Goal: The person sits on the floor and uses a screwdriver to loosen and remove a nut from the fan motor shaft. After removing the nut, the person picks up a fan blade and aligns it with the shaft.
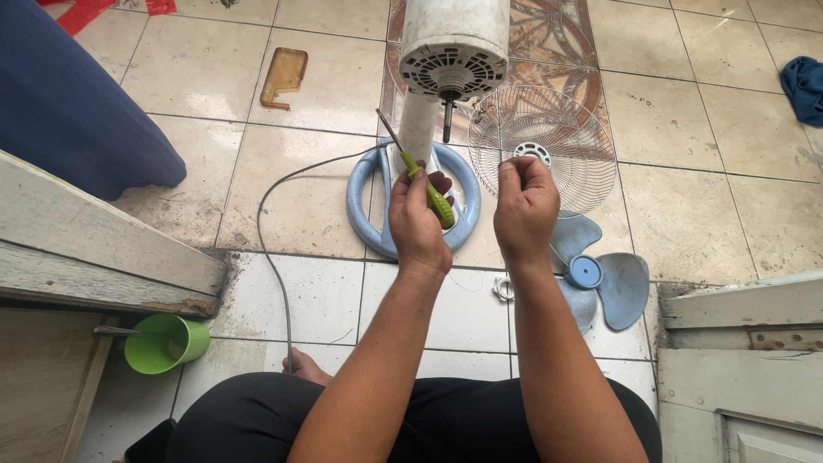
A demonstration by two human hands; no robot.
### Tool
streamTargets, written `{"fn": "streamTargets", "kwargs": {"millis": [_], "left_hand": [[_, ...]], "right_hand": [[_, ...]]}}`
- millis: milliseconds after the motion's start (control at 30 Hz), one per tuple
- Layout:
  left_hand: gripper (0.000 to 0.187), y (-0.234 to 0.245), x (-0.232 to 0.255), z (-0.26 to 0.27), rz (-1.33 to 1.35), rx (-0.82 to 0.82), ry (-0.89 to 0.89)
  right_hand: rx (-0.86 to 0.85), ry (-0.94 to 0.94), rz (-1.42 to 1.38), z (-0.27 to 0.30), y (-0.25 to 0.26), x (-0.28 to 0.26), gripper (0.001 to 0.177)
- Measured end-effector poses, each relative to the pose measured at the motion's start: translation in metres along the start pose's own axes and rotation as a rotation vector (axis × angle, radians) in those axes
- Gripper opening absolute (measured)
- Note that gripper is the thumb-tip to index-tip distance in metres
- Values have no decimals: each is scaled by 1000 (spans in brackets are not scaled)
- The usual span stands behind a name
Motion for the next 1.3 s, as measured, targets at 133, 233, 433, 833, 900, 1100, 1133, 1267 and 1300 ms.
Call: {"fn": "streamTargets", "kwargs": {"millis": [133, 233, 433, 833, 900, 1100, 1133, 1267, 1300], "left_hand": [[46, -12, -14, 20, 221, -73, -138], [54, -16, -23, 38, 247, -137, -220], [60, -16, 19, 17, -64, 5, -279], [45, 74, 8, -67, -1182, 230, 7], [68, 89, -32, -66, -1486, 113, 325], [128, 105, -60, -47, -1886, -117, 507], [126, 105, -59, -48, -1905, -114, 500], [119, 110, -60, -45, -1930, -92, 486], [118, 110, -62, -44, -1929, -89, 482]], "right_hand": [[-574, -225, 90, 26, -27, -4, 28], [-629, -99, 205, 38, -27, -16, 34], [-586, -136, -267, 53, -10, -10, 29], [2, -595, -241, 34, 27, 146, 26], [-107, -593, -2, 28, 1, 164, 30], [-467, -254, 543, 11, -13, 219, 36], [-520, -135, 599, 10, -17, 218, 36], [-435, -433, 422, 28, -15, 222, 41], [-422, -426, 451, 36, -16, 217, 40]]}}
Point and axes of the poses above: each hand's wrist, its own z-axis away from the middle knuckle, its own y-axis out of the back of the hand, x = y × z, the point moved 5 cm from there along -z, towards the middle knuckle, and after that the axes turned 6 degrees about -x, right-handed, at the moved point
